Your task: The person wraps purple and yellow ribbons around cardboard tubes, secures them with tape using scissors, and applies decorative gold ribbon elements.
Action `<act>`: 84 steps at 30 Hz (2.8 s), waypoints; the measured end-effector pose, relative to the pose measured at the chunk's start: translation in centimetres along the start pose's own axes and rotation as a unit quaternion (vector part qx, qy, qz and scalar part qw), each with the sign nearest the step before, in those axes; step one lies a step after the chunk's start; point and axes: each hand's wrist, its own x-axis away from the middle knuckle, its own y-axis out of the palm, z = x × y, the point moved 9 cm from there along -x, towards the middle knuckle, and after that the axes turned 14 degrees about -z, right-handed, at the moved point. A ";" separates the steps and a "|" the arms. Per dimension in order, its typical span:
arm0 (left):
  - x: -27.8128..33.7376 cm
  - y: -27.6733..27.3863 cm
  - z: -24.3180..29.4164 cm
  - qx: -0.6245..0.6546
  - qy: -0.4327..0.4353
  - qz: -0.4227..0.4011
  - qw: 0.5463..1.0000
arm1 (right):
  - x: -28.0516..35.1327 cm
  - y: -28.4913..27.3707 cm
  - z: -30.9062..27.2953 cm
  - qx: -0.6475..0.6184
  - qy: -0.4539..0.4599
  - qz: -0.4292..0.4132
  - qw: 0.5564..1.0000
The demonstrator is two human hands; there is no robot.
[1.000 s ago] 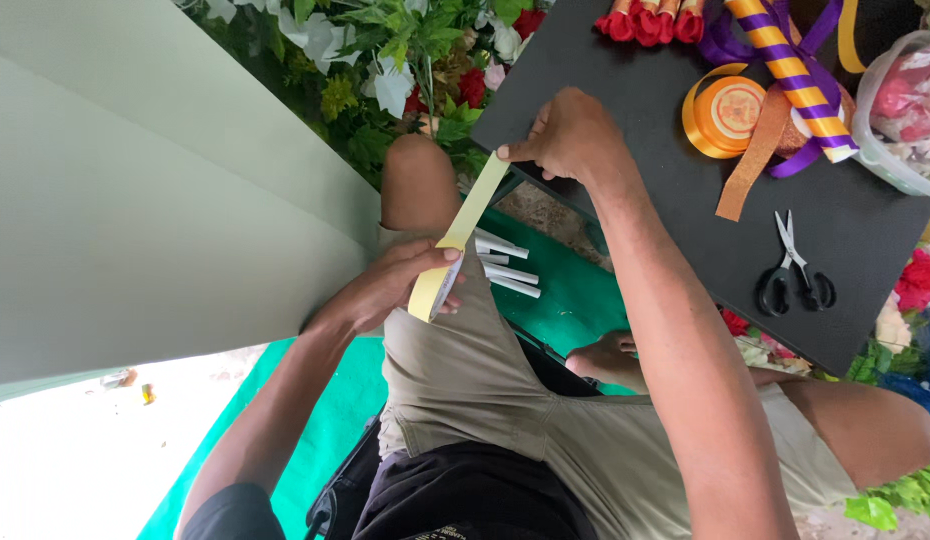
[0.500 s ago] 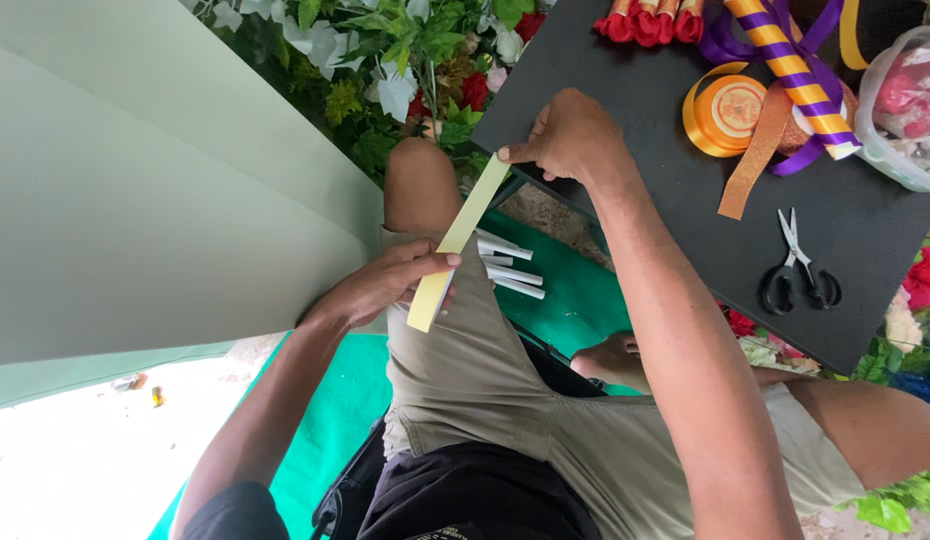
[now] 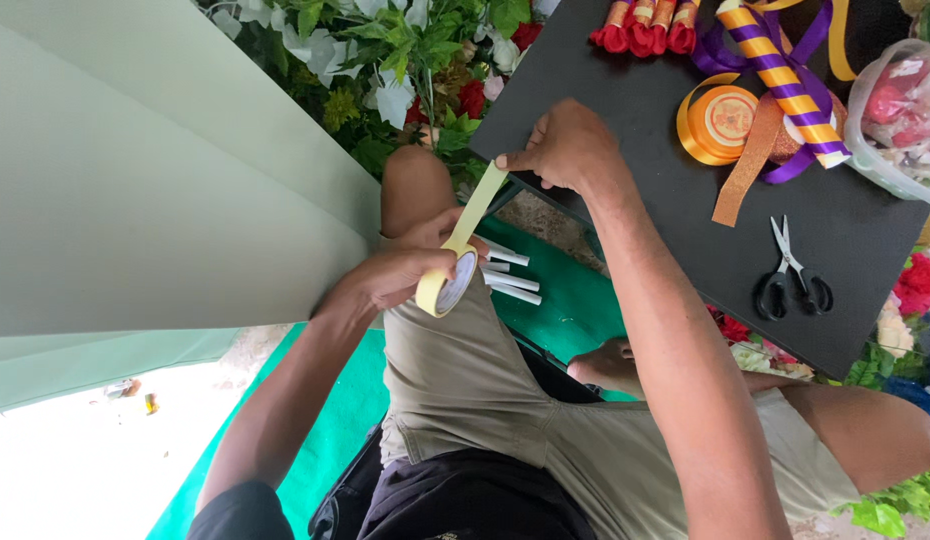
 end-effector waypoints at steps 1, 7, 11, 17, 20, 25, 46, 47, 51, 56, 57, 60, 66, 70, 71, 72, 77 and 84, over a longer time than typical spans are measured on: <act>-0.9 0.4 0.2 0.000 -0.001 0.000 1.000 | 0.0 0.0 0.0 -0.001 0.000 0.000 1.000; -2.2 0.1 1.0 0.047 -0.077 0.166 0.982 | 0.3 0.1 0.2 -0.004 -0.027 0.011 1.000; -2.8 -0.9 0.9 -0.021 -0.057 0.200 0.978 | 0.6 0.0 -0.1 -0.016 -0.047 0.022 0.999; -3.2 -0.8 2.1 0.006 -0.049 0.206 0.977 | 0.2 0.1 0.4 -0.014 -0.038 0.023 0.999; -3.1 -1.0 2.2 0.032 -0.057 0.217 0.974 | 0.6 0.2 0.1 -0.024 -0.041 0.021 0.999; -6.0 -3.5 -0.8 0.083 0.044 0.214 0.972 | 0.6 0.0 1.0 -0.091 -0.124 0.070 0.986; -5.8 -2.9 1.1 -0.005 0.048 0.280 0.959 | 29.9 -0.5 28.7 0.111 0.005 0.423 0.899; -6.0 -3.3 0.9 -0.017 0.050 0.278 0.959 | 29.7 -0.3 28.8 0.137 0.022 0.410 0.902; -6.5 -5.3 -0.9 -0.038 0.039 0.295 0.954 | 29.8 1.1 31.7 0.175 0.011 0.400 0.900; -6.3 -4.2 -0.1 0.004 0.067 0.274 0.959 | 31.8 0.8 30.7 0.151 0.132 0.370 0.907; -6.3 -3.9 0.1 0.000 0.068 0.271 0.960 | 32.5 0.6 30.6 0.162 0.192 0.370 0.894; -6.5 -3.7 0.1 -0.004 0.074 0.258 0.963 | 32.8 0.4 29.6 0.097 0.080 0.367 0.921; -6.3 -3.3 0.5 -0.009 0.074 0.241 0.968 | 23.1 6.3 20.9 -0.426 -0.079 -0.103 0.895; -6.1 -3.0 0.8 -0.013 0.086 0.243 0.966 | 18.1 3.8 7.0 -0.129 0.001 -0.243 0.961; -6.3 -3.1 0.6 -0.010 0.091 0.240 0.966 | 17.1 3.8 5.7 -0.087 0.060 -0.279 0.954; -6.5 -3.1 0.4 -0.006 0.095 0.236 0.967 | 16.2 3.6 4.4 -0.045 0.120 -0.314 0.941; -6.8 -3.3 0.4 0.001 0.112 0.224 0.968 | 12.1 3.2 1.8 -0.129 0.128 -0.310 0.933; -6.9 -3.1 -0.1 0.033 0.103 0.210 0.972 | 10.2 2.5 1.2 -0.131 0.158 -0.304 0.930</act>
